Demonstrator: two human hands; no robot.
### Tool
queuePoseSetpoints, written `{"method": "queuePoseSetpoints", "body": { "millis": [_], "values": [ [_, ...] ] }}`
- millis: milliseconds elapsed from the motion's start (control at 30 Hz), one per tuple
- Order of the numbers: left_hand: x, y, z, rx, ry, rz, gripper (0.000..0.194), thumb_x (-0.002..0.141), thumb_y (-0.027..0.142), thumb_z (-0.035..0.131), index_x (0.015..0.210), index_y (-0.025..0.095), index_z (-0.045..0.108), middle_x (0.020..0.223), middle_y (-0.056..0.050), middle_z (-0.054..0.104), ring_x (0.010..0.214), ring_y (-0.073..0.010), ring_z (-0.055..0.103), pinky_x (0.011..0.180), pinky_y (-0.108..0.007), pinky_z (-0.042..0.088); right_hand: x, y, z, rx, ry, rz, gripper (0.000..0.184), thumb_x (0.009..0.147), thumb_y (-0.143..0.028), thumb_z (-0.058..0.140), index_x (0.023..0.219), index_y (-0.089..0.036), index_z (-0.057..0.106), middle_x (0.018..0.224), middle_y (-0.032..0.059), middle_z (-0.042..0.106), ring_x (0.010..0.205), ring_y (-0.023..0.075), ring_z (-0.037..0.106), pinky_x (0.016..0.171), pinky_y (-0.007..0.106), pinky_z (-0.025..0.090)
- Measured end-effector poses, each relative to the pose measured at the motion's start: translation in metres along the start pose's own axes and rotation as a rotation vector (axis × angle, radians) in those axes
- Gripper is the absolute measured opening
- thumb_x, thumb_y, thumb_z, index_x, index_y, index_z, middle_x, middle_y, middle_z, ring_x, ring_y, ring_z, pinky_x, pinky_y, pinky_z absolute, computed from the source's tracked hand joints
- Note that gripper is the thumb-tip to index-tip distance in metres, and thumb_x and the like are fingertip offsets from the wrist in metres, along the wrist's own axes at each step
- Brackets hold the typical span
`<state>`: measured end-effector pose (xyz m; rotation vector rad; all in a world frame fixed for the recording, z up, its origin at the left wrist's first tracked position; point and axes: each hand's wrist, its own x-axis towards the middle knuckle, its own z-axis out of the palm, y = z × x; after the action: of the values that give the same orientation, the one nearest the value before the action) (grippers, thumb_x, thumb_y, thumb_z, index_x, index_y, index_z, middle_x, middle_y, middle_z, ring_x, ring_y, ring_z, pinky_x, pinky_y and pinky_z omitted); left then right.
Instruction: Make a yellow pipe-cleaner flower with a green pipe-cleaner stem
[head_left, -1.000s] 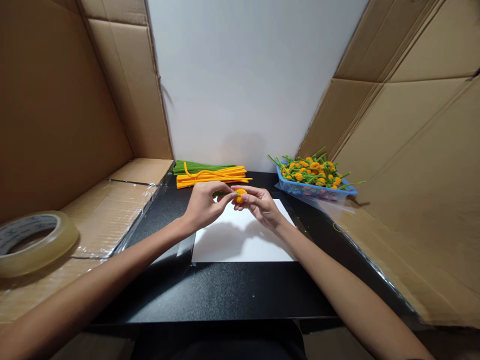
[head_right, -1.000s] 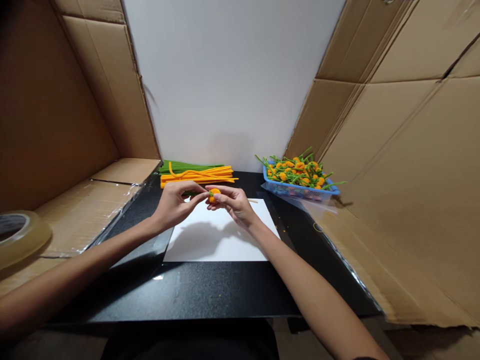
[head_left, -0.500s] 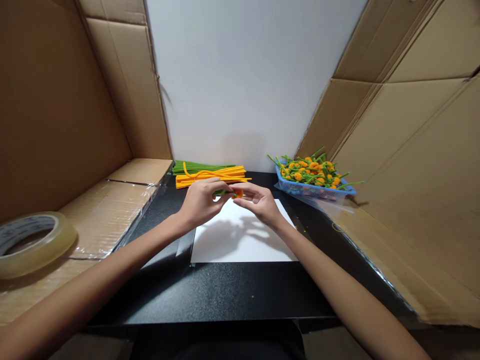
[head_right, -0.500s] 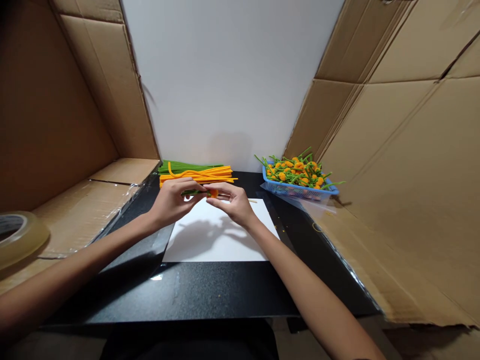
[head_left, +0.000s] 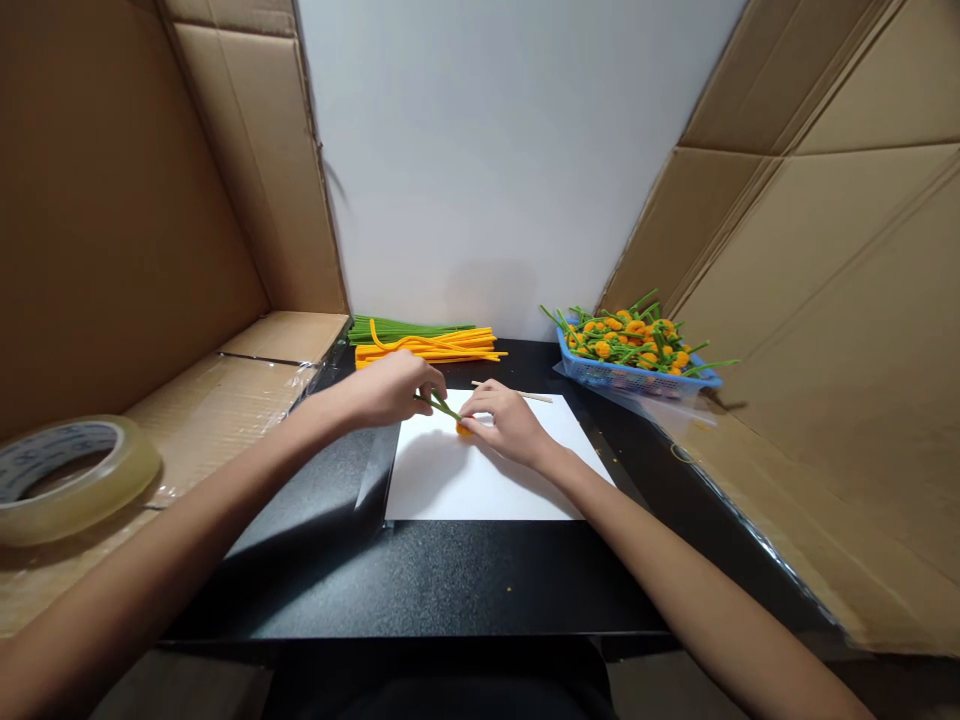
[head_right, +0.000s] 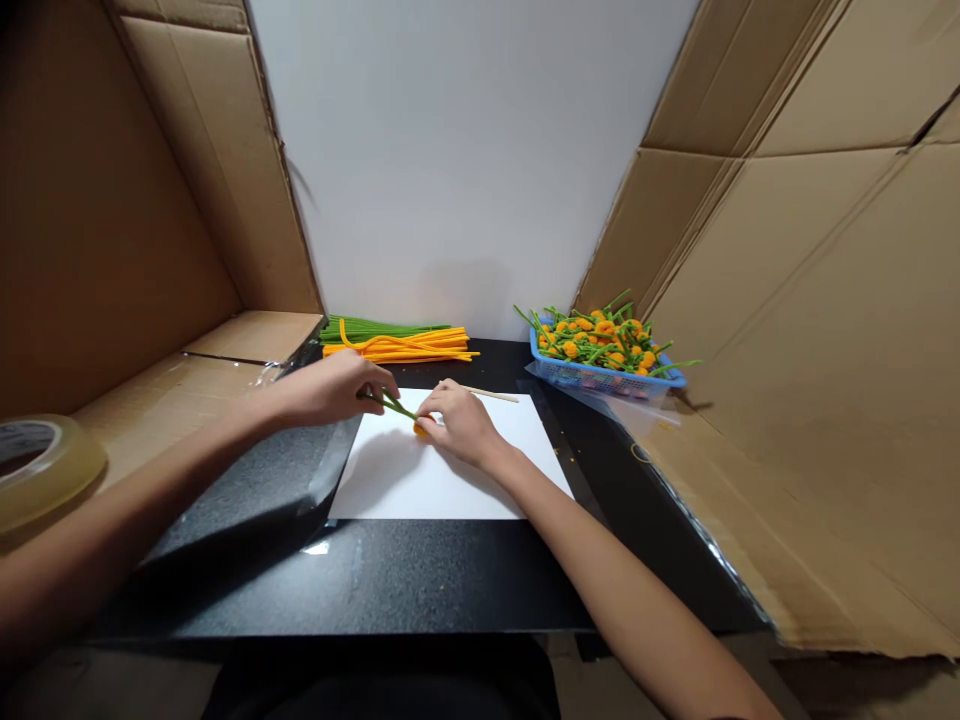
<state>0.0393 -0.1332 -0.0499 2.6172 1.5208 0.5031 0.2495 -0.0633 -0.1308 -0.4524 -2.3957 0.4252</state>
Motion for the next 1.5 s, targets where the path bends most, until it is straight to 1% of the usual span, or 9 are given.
{"method": "queuePoseSetpoints", "body": {
  "millis": [133, 267, 333, 467, 567, 767, 967, 1333, 1500],
  "values": [
    [-0.010, -0.005, -0.041, -0.042, 0.048, -0.063, 0.011, 0.072, 0.015, 0.070, 0.078, 0.021, 0.076, 0.069, 0.000, 0.072, 0.058, -0.0122, 0.063, 0.054, -0.022, 0.041, 0.000, 0.004, -0.003, 0.114, -0.015, 0.160, 0.015, 0.077, -0.010, 0.066, 0.074, -0.021, 0.075, 0.082, 0.0032, 0.074, 0.086, 0.0210, 0.059, 0.080, 0.035, 0.046],
    [-0.013, -0.013, -0.051, -0.373, 0.484, -0.198, 0.023, 0.078, 0.030, 0.069, 0.096, 0.017, 0.075, 0.083, -0.006, 0.073, 0.072, -0.0157, 0.066, 0.062, -0.024, 0.047, 0.003, 0.006, -0.004, 0.394, 0.002, 0.305, 0.008, 0.077, -0.024, 0.070, 0.075, -0.019, 0.076, 0.085, 0.0062, 0.073, 0.082, 0.0213, 0.061, 0.067, 0.031, 0.045],
    [-0.009, -0.021, -0.039, -0.435, 0.578, -0.268, 0.032, 0.076, 0.031, 0.071, 0.104, 0.015, 0.072, 0.084, -0.007, 0.072, 0.073, -0.0164, 0.065, 0.061, -0.024, 0.048, 0.004, 0.006, -0.001, 0.581, 0.075, 0.408, 0.017, 0.075, -0.035, 0.073, 0.076, -0.018, 0.076, 0.084, 0.0076, 0.072, 0.078, 0.0203, 0.062, 0.064, 0.030, 0.044],
    [0.003, -0.024, 0.006, -0.591, 0.276, -0.337, 0.035, 0.072, 0.036, 0.075, 0.101, 0.016, 0.072, 0.096, -0.011, 0.072, 0.076, -0.0187, 0.065, 0.056, -0.025, 0.050, 0.005, 0.004, 0.004, 0.784, 0.270, 0.586, 0.033, 0.068, -0.045, 0.079, 0.084, -0.016, 0.077, 0.086, 0.0089, 0.072, 0.071, 0.0176, 0.060, 0.061, 0.030, 0.044],
    [0.010, -0.007, 0.043, -0.951, 0.201, -0.343, 0.048, 0.073, 0.044, 0.076, 0.111, 0.016, 0.068, 0.104, -0.013, 0.070, 0.085, -0.0222, 0.068, 0.062, -0.031, 0.057, 0.005, 0.000, 0.005, 0.765, 0.351, 0.569, 0.035, 0.066, -0.044, 0.080, 0.086, -0.015, 0.076, 0.086, 0.0083, 0.073, 0.074, 0.0184, 0.062, 0.066, 0.030, 0.046],
    [0.014, 0.019, 0.074, -1.316, 0.392, -0.450, 0.041, 0.060, 0.034, 0.088, 0.088, 0.011, 0.069, 0.086, -0.008, 0.071, 0.076, -0.0171, 0.068, 0.080, -0.034, 0.056, 0.006, -0.007, 0.010, 0.746, 0.439, 0.500, 0.028, 0.066, -0.038, 0.080, 0.080, -0.016, 0.072, 0.075, 0.0037, 0.068, 0.069, 0.0164, 0.060, 0.066, 0.029, 0.047],
    [0.013, 0.014, 0.079, -1.635, 0.351, -0.582, 0.035, 0.058, 0.013, 0.087, 0.088, 0.009, 0.070, 0.084, -0.009, 0.073, 0.082, -0.0174, 0.070, 0.089, -0.032, 0.056, 0.006, -0.004, 0.015, 0.842, 0.443, 0.511, 0.031, 0.063, -0.036, 0.083, 0.080, -0.015, 0.069, 0.079, 0.0036, 0.067, 0.073, 0.0164, 0.061, 0.071, 0.029, 0.050],
    [0.014, 0.016, 0.091, -1.528, 0.447, -0.561, 0.029, 0.062, 0.011, 0.079, 0.090, 0.013, 0.069, 0.083, -0.007, 0.072, 0.077, -0.0169, 0.069, 0.078, -0.030, 0.058, 0.005, 0.002, 0.019, 0.859, 0.453, 0.501, 0.032, 0.060, -0.040, 0.085, 0.079, -0.016, 0.072, 0.087, 0.0058, 0.069, 0.080, 0.0190, 0.064, 0.076, 0.032, 0.052],
    [0.008, 0.021, 0.086, -0.876, 0.489, -0.361, 0.027, 0.067, 0.025, 0.079, 0.091, 0.016, 0.070, 0.089, -0.004, 0.072, 0.082, -0.0189, 0.067, 0.070, -0.026, 0.054, 0.004, 0.003, 0.020, 0.823, 0.454, 0.515, 0.032, 0.061, -0.039, 0.085, 0.080, -0.016, 0.073, 0.084, 0.0064, 0.070, 0.077, 0.0203, 0.066, 0.073, 0.032, 0.053]
  ]
}}
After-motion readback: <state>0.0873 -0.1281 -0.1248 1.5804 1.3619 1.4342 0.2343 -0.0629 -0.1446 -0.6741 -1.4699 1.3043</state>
